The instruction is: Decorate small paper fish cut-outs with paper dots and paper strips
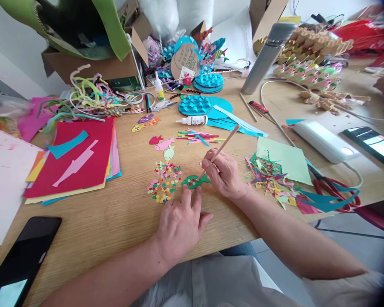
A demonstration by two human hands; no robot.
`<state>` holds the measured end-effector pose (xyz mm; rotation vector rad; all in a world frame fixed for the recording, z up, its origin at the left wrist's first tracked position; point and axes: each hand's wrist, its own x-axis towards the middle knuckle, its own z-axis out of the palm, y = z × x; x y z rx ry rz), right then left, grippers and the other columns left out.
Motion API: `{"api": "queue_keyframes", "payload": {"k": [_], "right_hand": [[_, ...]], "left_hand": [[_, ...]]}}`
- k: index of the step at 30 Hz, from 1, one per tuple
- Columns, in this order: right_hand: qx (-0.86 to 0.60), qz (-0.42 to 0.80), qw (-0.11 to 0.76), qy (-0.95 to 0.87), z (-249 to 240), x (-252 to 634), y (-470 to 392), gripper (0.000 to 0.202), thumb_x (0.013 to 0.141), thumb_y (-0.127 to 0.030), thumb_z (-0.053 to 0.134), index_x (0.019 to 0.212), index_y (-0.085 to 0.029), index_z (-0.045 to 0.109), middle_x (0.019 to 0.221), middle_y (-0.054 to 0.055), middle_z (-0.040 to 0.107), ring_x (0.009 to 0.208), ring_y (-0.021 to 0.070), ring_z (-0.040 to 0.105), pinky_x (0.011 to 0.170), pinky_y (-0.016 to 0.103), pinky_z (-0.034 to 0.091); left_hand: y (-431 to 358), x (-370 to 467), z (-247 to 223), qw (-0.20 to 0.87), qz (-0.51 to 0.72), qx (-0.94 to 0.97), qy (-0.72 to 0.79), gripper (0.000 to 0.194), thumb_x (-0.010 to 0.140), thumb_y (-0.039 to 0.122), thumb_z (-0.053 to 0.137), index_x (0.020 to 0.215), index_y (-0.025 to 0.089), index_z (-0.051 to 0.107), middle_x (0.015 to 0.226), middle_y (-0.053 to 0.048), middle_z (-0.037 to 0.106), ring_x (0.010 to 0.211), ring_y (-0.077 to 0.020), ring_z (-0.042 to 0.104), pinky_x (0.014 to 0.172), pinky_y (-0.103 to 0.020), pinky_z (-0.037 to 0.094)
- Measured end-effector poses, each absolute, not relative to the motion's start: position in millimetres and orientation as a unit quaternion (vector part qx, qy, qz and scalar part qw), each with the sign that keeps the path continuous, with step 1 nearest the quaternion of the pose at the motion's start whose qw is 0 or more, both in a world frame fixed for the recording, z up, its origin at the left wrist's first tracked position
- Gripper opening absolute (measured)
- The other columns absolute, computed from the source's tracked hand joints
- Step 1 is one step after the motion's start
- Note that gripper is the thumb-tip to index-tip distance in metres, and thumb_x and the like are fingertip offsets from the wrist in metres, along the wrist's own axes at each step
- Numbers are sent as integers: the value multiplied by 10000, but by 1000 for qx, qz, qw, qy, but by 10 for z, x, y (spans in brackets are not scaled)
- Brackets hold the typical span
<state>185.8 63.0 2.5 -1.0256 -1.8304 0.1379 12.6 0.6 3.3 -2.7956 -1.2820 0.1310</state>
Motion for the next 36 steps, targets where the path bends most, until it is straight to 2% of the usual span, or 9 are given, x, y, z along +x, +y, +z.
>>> {"api": "queue_keyframes", "payload": {"k": [36], "right_hand": [[-417, 64, 488, -764, 35, 1847, 628, 232, 940, -175, 414, 712, -220, 434, 634, 6, 480, 595, 149, 431, 600, 304, 363]], "left_hand": [[-6, 121, 28, 40, 40, -907, -418, 596, 964, 501, 347, 1467, 183, 368, 1343, -206, 502, 752, -203, 658, 677, -356, 517]]}}
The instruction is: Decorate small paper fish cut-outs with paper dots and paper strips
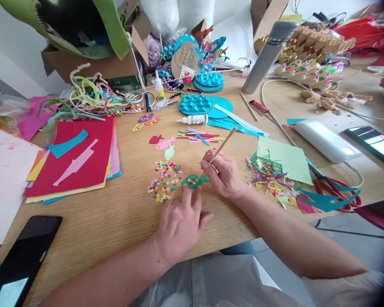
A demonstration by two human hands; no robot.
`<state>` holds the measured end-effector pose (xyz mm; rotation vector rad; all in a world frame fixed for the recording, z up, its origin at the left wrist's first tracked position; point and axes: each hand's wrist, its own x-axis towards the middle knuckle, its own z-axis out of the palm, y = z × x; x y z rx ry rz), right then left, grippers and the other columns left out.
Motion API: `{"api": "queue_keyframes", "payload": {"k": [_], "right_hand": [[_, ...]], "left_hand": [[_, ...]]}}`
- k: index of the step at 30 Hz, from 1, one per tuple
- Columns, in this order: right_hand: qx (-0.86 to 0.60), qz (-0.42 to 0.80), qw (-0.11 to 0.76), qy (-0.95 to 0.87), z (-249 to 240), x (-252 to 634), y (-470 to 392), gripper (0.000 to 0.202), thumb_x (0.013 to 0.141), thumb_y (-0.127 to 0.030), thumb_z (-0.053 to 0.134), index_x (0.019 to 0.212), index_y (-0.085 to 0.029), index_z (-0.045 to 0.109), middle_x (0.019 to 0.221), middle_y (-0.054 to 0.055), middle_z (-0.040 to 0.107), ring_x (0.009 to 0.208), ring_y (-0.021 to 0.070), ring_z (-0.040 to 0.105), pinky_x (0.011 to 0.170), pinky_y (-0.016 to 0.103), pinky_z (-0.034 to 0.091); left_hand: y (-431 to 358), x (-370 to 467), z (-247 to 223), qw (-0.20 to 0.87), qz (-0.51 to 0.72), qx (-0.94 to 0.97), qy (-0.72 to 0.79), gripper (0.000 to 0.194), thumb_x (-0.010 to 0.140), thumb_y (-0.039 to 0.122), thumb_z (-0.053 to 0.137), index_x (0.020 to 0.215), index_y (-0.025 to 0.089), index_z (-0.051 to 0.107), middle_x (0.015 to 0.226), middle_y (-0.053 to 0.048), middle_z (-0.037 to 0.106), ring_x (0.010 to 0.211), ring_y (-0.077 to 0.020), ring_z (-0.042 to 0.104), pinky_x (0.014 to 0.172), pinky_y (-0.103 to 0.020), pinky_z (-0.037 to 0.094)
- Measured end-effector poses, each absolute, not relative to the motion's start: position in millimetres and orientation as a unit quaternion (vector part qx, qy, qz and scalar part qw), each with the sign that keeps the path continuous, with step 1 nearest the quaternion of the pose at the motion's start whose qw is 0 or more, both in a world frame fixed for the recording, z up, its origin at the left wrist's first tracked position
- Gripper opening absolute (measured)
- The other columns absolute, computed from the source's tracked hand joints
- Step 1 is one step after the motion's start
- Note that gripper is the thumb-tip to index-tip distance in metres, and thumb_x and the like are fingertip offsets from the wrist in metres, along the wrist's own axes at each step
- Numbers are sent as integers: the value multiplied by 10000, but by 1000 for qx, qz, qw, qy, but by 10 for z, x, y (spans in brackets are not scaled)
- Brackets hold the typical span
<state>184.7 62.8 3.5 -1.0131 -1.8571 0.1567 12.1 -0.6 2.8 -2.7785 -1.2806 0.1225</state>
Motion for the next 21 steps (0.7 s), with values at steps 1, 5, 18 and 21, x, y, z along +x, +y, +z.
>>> {"api": "queue_keyframes", "payload": {"k": [1, 5, 18, 21], "right_hand": [[-417, 65, 488, -764, 34, 1847, 629, 232, 939, -176, 413, 713, -220, 435, 634, 6, 482, 595, 150, 432, 601, 305, 363], [-412, 65, 491, -765, 32, 1843, 633, 222, 932, -166, 425, 717, -220, 439, 630, 2, 482, 584, 149, 427, 594, 303, 356], [-415, 64, 492, -763, 33, 1844, 634, 234, 938, -173, 420, 709, -223, 428, 620, -1, 476, 576, 147, 423, 593, 303, 357], [-416, 67, 489, -764, 39, 1844, 631, 230, 938, -176, 418, 713, -223, 432, 623, 0, 480, 581, 149, 431, 594, 304, 358]], "left_hand": [[-5, 121, 30, 40, 41, -907, -418, 595, 964, 501, 346, 1466, 183, 370, 1342, -206, 503, 750, -202, 657, 676, -357, 518], [5, 125, 36, 43, 38, -909, -413, 592, 966, 491, 342, 1462, 170, 378, 1340, -213, 504, 732, -203, 655, 670, -362, 519], [9, 127, 38, 29, 38, -909, -415, 597, 962, 491, 359, 1466, 171, 372, 1341, -220, 498, 745, -217, 659, 672, -371, 519], [10, 126, 37, 28, 36, -908, -417, 589, 966, 483, 352, 1464, 169, 374, 1350, -220, 492, 767, -222, 662, 676, -370, 520]]}}
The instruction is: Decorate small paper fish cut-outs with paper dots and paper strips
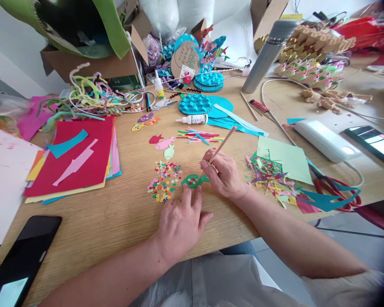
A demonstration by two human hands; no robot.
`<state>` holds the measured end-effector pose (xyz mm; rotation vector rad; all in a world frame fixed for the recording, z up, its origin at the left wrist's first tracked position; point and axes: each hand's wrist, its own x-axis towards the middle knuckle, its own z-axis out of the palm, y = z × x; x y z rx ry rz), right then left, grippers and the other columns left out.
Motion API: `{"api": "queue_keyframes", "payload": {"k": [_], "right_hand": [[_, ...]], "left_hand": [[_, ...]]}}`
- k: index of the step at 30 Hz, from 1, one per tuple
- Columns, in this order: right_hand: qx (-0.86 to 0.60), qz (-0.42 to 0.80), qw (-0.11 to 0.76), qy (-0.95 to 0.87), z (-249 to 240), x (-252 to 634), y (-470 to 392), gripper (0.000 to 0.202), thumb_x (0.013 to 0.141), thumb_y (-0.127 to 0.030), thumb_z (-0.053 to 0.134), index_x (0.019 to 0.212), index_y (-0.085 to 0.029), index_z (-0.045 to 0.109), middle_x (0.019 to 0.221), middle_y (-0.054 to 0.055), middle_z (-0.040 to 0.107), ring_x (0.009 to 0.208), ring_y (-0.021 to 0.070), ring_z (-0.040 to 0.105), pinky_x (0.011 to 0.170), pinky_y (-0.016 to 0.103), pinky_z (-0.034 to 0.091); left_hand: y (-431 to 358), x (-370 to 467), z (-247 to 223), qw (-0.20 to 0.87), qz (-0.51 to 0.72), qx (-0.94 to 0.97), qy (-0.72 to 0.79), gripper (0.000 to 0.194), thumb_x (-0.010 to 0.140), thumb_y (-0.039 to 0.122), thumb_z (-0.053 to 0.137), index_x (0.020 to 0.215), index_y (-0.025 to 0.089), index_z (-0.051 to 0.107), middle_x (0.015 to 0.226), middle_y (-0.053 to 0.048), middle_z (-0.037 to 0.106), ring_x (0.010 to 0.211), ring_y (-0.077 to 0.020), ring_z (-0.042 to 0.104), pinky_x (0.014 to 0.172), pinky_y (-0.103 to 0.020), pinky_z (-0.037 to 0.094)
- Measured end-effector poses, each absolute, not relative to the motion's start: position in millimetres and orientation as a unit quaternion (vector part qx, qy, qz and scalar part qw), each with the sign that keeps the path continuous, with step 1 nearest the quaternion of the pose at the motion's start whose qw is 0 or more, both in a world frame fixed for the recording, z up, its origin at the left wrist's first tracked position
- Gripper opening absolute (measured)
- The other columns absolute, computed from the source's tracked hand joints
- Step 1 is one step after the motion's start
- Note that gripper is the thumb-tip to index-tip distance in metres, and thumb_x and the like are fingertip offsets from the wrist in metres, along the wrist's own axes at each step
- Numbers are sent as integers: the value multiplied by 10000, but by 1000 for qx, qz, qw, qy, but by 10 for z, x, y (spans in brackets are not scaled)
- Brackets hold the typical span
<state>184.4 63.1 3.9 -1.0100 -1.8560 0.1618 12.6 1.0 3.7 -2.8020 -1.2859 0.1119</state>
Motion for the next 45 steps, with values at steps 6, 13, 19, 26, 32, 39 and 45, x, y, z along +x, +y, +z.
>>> {"api": "queue_keyframes", "payload": {"k": [6, 13, 19, 26, 32, 39, 45], "right_hand": [[-418, 70, 486, -764, 47, 1847, 629, 228, 940, -183, 411, 717, -222, 438, 627, 2, 487, 576, 147, 437, 594, 305, 360], [-415, 65, 486, -766, 31, 1850, 633, 218, 939, -174, 416, 727, -221, 438, 638, 9, 492, 591, 145, 436, 597, 305, 367], [-412, 67, 486, -768, 32, 1848, 628, 218, 939, -175, 420, 727, -219, 440, 641, 8, 496, 598, 145, 441, 597, 303, 372], [-410, 68, 484, -770, 41, 1844, 627, 218, 941, -165, 421, 730, -217, 437, 645, 8, 489, 608, 146, 448, 599, 299, 378], [-404, 71, 487, -771, 35, 1840, 630, 211, 938, -156, 425, 736, -215, 434, 646, 3, 478, 608, 140, 435, 598, 294, 372], [-397, 73, 490, -772, 40, 1835, 634, 214, 933, -144, 429, 732, -216, 432, 644, 7, 484, 615, 145, 437, 601, 296, 377], [-399, 72, 490, -772, 32, 1852, 630, 210, 934, -146, 428, 735, -212, 444, 651, 12, 503, 615, 144, 449, 603, 297, 382]], "left_hand": [[5, 129, 41, 18, 41, -907, -418, 584, 966, 480, 356, 1465, 178, 372, 1359, -215, 489, 780, -221, 666, 680, -365, 521], [6, 133, 47, 24, 48, -907, -418, 595, 965, 491, 354, 1471, 180, 365, 1362, -215, 489, 771, -218, 667, 683, -366, 524], [6, 129, 51, 17, 44, -906, -420, 605, 955, 497, 384, 1470, 180, 367, 1358, -218, 483, 762, -222, 668, 676, -374, 523], [10, 137, 46, 26, 45, -907, -418, 598, 961, 491, 368, 1468, 175, 371, 1354, -220, 490, 761, -225, 669, 673, -375, 527], [9, 134, 42, 28, 41, -908, -416, 593, 963, 491, 360, 1463, 173, 381, 1346, -218, 501, 767, -227, 670, 674, -374, 531], [4, 130, 36, 29, 42, -907, -417, 599, 960, 501, 363, 1463, 176, 381, 1368, -222, 486, 767, -225, 670, 681, -376, 529], [6, 128, 39, 34, 48, -907, -417, 601, 961, 502, 359, 1467, 179, 374, 1372, -217, 489, 776, -224, 672, 679, -368, 529]]}}
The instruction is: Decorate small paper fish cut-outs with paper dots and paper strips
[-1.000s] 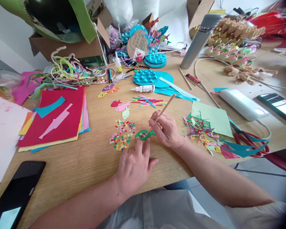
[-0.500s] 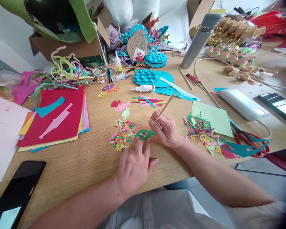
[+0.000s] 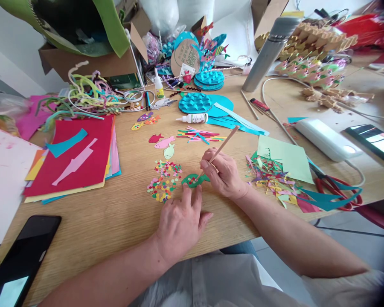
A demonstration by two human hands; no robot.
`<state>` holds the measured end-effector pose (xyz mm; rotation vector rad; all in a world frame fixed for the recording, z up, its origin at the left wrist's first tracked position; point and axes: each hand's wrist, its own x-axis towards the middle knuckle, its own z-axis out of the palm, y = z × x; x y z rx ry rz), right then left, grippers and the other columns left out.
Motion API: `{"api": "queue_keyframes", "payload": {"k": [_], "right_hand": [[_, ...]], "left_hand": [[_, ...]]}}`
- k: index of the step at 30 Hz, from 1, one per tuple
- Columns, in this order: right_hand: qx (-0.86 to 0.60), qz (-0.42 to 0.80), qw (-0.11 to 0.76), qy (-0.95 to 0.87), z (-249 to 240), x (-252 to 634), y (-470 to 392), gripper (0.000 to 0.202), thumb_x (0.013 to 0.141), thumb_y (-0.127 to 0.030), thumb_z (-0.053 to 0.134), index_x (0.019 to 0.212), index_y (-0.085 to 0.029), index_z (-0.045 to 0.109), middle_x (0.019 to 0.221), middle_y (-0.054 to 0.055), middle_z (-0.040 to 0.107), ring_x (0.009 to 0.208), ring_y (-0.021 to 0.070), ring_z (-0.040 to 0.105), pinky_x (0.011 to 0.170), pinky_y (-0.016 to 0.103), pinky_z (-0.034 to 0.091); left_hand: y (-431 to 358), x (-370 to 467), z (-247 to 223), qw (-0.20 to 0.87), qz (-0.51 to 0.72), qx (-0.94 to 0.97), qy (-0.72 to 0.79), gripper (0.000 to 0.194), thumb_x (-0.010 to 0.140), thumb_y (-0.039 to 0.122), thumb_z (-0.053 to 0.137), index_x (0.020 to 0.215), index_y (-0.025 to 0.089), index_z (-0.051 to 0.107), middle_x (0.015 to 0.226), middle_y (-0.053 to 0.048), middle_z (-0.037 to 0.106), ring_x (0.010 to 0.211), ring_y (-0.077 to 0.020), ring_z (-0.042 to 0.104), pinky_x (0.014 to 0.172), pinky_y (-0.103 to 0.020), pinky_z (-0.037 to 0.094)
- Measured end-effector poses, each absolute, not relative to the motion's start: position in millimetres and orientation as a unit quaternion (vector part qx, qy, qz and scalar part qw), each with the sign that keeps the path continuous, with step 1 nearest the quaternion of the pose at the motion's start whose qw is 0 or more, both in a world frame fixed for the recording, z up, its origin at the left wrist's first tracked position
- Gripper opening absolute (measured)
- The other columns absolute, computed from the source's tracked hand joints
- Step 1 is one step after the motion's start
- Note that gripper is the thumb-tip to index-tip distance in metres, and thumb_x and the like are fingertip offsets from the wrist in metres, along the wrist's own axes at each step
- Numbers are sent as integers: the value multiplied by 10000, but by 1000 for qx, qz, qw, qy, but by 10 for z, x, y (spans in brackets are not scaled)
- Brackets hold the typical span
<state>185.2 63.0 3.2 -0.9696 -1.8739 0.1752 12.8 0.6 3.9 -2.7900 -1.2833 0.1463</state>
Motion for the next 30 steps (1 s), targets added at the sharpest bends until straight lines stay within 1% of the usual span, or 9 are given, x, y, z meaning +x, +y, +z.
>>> {"api": "queue_keyframes", "payload": {"k": [4, 11, 18, 23, 30], "right_hand": [[-402, 73, 486, -772, 34, 1846, 630, 218, 938, -156, 422, 728, -212, 445, 647, 14, 506, 617, 145, 451, 610, 301, 390], [-404, 72, 482, -774, 46, 1829, 627, 219, 939, -155, 422, 729, -214, 443, 640, 13, 498, 617, 146, 443, 607, 301, 387], [-402, 74, 487, -772, 45, 1842, 622, 216, 942, -155, 419, 736, -213, 448, 652, 14, 509, 615, 142, 447, 608, 301, 389], [-405, 76, 483, -773, 45, 1843, 620, 221, 945, -168, 412, 732, -216, 446, 648, 15, 510, 613, 145, 446, 605, 303, 387], [-396, 69, 487, -775, 45, 1834, 627, 216, 935, -145, 420, 732, -214, 444, 640, 6, 495, 598, 143, 441, 601, 297, 375]], "left_hand": [[13, 130, 38, 36, 46, -907, -417, 598, 964, 499, 347, 1467, 177, 375, 1370, -217, 492, 756, -217, 668, 673, -367, 527], [8, 131, 42, 29, 44, -907, -418, 610, 951, 512, 383, 1464, 181, 378, 1359, -220, 496, 753, -213, 668, 682, -366, 523], [9, 130, 33, 40, 40, -908, -416, 597, 963, 501, 345, 1464, 177, 378, 1352, -212, 500, 758, -214, 664, 670, -360, 522], [12, 131, 32, 38, 38, -908, -415, 591, 963, 490, 353, 1461, 173, 381, 1348, -213, 499, 755, -219, 663, 665, -369, 523], [10, 130, 30, 41, 43, -908, -414, 593, 963, 498, 348, 1460, 176, 383, 1345, -215, 500, 732, -204, 657, 668, -364, 521]]}}
